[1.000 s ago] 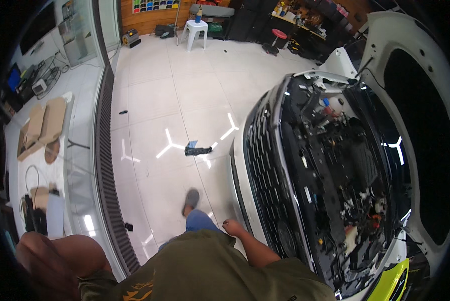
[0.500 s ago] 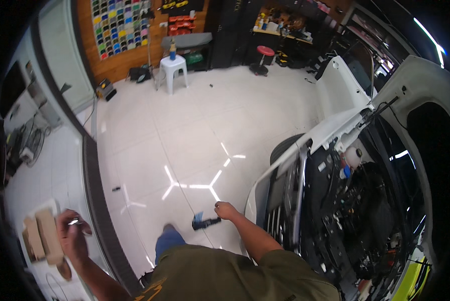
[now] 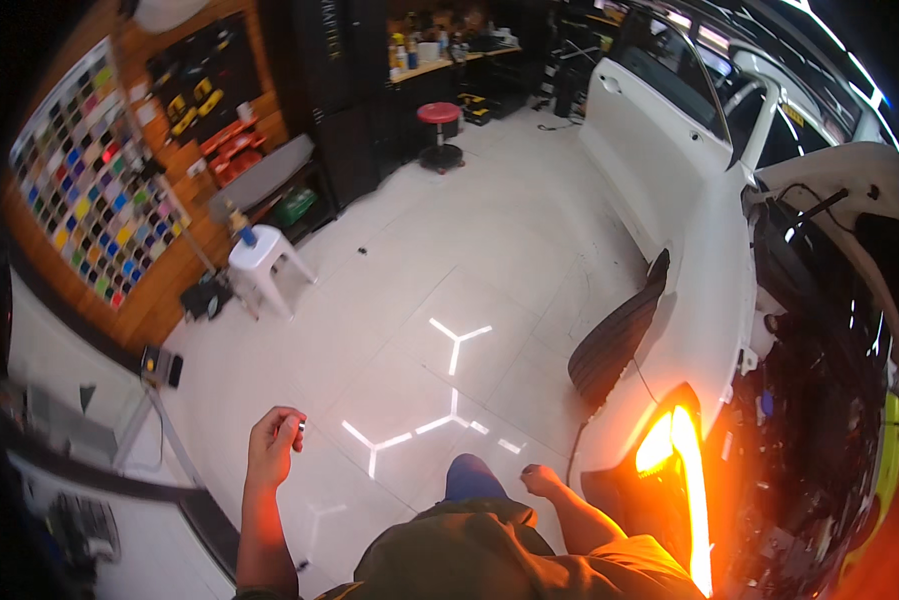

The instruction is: The person selects a socket wrench from a drawer, attaches a socket, and uses it to loosen a bolt under the hood of a white car. They then walk to a workbench, place the tool down, and pick up a wrench and a bolt before returning to the car.

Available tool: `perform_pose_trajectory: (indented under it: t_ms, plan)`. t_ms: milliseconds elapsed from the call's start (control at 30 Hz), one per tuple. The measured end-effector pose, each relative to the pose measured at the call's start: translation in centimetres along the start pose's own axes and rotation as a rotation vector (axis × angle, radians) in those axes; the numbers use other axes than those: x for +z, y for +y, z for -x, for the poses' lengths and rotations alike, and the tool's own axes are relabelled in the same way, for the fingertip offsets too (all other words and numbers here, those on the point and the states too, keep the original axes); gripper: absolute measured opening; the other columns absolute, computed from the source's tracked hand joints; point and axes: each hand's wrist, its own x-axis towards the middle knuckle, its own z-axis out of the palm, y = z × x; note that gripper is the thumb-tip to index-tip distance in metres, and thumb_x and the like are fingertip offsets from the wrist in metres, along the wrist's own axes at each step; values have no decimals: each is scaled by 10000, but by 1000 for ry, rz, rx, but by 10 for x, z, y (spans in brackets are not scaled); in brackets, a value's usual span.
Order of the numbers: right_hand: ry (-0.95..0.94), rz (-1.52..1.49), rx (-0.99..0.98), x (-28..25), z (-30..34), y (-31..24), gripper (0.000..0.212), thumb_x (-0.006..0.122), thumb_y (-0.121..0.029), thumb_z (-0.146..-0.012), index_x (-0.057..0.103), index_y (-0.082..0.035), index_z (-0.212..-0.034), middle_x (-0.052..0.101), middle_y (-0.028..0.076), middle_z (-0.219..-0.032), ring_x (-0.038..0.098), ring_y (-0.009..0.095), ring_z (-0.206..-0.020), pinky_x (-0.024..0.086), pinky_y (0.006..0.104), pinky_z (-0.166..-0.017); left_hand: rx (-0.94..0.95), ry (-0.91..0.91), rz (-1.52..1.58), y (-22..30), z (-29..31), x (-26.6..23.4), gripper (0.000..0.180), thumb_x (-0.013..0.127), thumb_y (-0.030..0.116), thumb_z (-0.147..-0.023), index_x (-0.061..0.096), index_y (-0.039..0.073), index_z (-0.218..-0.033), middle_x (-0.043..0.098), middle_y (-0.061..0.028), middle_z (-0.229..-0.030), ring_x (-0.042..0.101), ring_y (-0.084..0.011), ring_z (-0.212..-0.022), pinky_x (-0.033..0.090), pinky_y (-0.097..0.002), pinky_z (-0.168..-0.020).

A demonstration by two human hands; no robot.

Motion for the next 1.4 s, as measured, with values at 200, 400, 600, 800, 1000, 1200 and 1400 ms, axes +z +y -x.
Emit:
perform_pose_trajectory:
  t_ms: [200,400,600,800,1000,1200,1400]
  plan:
    - [-353,362,303,-29,-172,89,139,649,-171,-725,692,-56,-790,667,129,-765,651,252,-649,528,400,-590,-120,-116,194,-47,-274,80,216,503,210,-957,557,1,-972,598,-63,-795,571,-123,-636,498,-262,-600]
    - [-58,345,18,-179,-321,-74,387,505,-326,-820,677,1,-935,649,227,-982,607,399,-939,470,469,-855,-372,-399,169,-4,-424,149,153,494,117,-937,560,-7,-998,618,-99,-830,595,-155,-665,525,-298,-646]
    - [241,224,-9,-410,-511,-282,353,516,-281,-849,642,-4,-1028,626,226,-1071,588,390,-1006,471,430,-890,-339,-193,83,-54,-631,136,165,547,126,-913,575,-4,-1010,600,-66,-804,586,-122,-676,502,-265,-598]
    - [301,156,35,-486,-687,-333,357,492,-272,-841,649,-2,-1013,635,204,-1079,587,378,-1024,457,447,-909,-292,-372,-75,-63,-870,174,169,566,150,-899,587,-2,-969,570,-55,-736,548,-119,-568,480,-260,-531]
    - [226,-17,106,-562,-743,-380,345,486,-252,-806,659,-6,-976,639,216,-1056,595,381,-1008,463,453,-885,-97,-637,-383,24,-1123,250,144,563,147,-904,589,11,-945,538,-26,-638,528,-98,-557,450,-247,-523]
    - [245,-20,482,-602,-845,-282,303,487,-215,-796,696,-39,-927,651,198,-1038,618,361,-982,493,447,-854,207,-817,-520,25,-1365,378,110,532,69,-885,578,-4,-953,543,-33,-647,509,-100,-549,436,-259,-516]
    - [234,-72,521,-800,-962,-311,288,502,-196,-776,690,-18,-904,650,198,-1043,610,382,-973,496,464,-814,147,-972,-497,60,-1492,483,160,535,81,-879,571,-5,-1009,562,-51,-672,526,-108,-560,439,-258,-509]
